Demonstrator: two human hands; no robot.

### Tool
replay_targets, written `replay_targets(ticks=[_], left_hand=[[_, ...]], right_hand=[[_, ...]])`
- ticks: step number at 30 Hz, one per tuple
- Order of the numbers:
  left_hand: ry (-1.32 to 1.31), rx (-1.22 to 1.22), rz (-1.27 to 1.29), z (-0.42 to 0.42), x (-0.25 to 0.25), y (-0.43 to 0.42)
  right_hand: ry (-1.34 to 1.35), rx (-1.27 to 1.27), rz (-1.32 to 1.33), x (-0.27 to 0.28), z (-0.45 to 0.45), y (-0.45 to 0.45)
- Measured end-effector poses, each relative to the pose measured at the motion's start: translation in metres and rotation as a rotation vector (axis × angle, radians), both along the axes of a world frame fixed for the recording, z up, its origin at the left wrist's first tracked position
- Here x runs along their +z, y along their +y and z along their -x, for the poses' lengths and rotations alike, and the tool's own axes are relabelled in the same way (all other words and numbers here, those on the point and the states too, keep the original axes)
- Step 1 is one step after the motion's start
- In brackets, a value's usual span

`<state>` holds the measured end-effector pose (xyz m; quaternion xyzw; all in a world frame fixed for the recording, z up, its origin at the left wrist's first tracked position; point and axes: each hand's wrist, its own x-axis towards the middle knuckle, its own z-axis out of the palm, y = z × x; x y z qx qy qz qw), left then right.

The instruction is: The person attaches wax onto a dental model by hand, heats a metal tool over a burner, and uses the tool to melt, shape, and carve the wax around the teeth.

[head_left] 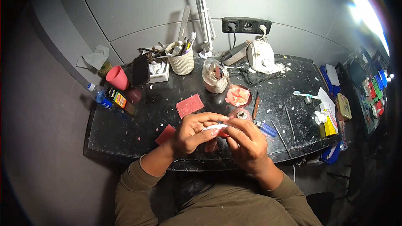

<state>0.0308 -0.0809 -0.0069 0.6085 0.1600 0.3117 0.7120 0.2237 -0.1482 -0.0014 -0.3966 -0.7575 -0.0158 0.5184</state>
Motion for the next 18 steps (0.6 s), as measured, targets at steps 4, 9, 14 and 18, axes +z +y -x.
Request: replay_targets(ticks=[4, 9, 14, 18], left_hand=[[-0.009, 0.042, -0.023, -0.001, 0.001, -0.001], [-0.010, 0.039, -0.020, 0.000, -0.001, 0.001], [-0.096, 0.091, 0.000, -0.001, -0.005, 0.008], [-0.147, 0.172, 0.111, 0.003, -0.007, 0.019]], right_hand=[[-0.016, 0.000, -0.001, -0.001, 0.001, 0.001], [-0.052, -0.027, -0.023, -0.005, 0.000, 0.001], [-0.032, 0.031, 0.073, 0.010, -0.002, -0.005], [0.104, -0.104, 0.058, 0.016, -0.028, -0.010]])
